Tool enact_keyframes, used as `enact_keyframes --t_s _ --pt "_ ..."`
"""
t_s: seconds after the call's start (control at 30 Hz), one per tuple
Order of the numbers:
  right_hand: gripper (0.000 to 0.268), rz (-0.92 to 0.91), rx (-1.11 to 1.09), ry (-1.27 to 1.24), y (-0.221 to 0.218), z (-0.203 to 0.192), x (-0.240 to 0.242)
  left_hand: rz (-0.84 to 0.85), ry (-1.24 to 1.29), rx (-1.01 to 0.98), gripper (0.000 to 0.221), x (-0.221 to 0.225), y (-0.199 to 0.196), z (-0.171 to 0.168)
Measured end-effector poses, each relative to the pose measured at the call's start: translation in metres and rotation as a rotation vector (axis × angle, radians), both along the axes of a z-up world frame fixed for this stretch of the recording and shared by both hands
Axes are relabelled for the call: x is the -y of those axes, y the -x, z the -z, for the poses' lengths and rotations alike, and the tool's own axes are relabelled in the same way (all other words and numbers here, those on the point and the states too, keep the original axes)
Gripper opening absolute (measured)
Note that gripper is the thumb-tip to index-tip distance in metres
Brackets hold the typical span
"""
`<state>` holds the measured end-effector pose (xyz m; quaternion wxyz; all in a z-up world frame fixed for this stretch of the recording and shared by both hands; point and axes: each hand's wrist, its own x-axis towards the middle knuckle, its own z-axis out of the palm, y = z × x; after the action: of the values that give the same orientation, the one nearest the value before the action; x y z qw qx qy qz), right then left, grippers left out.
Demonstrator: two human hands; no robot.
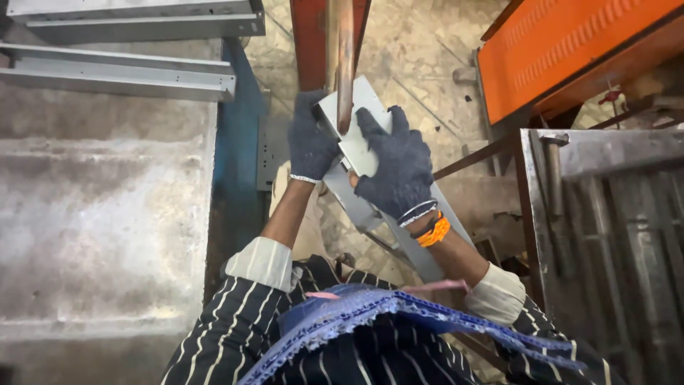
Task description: The worker performs spot welding on metal enclosure components and uses a hand file to smooth the edges.
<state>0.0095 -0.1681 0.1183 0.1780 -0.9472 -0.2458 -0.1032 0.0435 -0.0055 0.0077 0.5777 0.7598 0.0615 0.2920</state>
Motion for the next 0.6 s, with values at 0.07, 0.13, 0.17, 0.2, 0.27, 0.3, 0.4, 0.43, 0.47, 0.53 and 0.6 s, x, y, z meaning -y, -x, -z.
enact_keyframes --t_s 0.07,0.13,0.17,0.2,0.27,0.3,0.4,0.43,0.47,0.53,0.6 --pt "0.097 0.011 -0.023 0.018 -0.003 0.003 -0.002 -0.017 -0.016 -0.028 0.066 -0.001 -0.006 0.016" --pt "0.097 0.020 -0.058 0.036 -0.001 0.008 -0.003 -0.035 -0.032 -0.069 0.062 -0.003 -0.004 0.026" --pt "0.095 0.002 -0.043 0.003 0.003 0.010 -0.002 -0.038 -0.047 -0.040 0.063 -0.004 0.001 0.027" --pt "0.092 -0.011 -0.017 -0.027 0.001 0.009 0.001 -0.036 -0.059 0.001 0.063 -0.002 -0.002 0.026" --pt "0.092 -0.026 -0.002 -0.044 -0.001 0.004 0.004 -0.022 -0.053 0.005 0.068 0.001 0.001 0.001" --pt "0.092 -0.047 0.008 -0.063 -0.001 0.002 0.004 -0.015 -0.048 0.005 0.072 0.001 0.004 -0.011" --pt "0.089 -0.041 -0.020 0.007 -0.003 -0.002 0.011 0.048 -0.057 0.025 0.080 0.004 0.016 0.002" --pt "0.089 -0.035 -0.021 0.008 -0.002 0.000 0.017 0.053 -0.057 0.024 0.080 0.004 0.019 0.008" --pt "0.090 -0.074 -0.012 0.000 -0.003 0.001 0.023 0.118 -0.066 0.085 0.083 0.004 0.020 0.014" --pt "0.092 -0.109 -0.011 -0.009 -0.003 0.004 0.037 0.189 -0.075 0.138 0.086 0.009 0.030 0.024" --pt "0.094 -0.206 -0.022 -0.004 -0.009 0.005 0.051 0.195 -0.060 0.116 0.092 0.019 0.039 0.031"
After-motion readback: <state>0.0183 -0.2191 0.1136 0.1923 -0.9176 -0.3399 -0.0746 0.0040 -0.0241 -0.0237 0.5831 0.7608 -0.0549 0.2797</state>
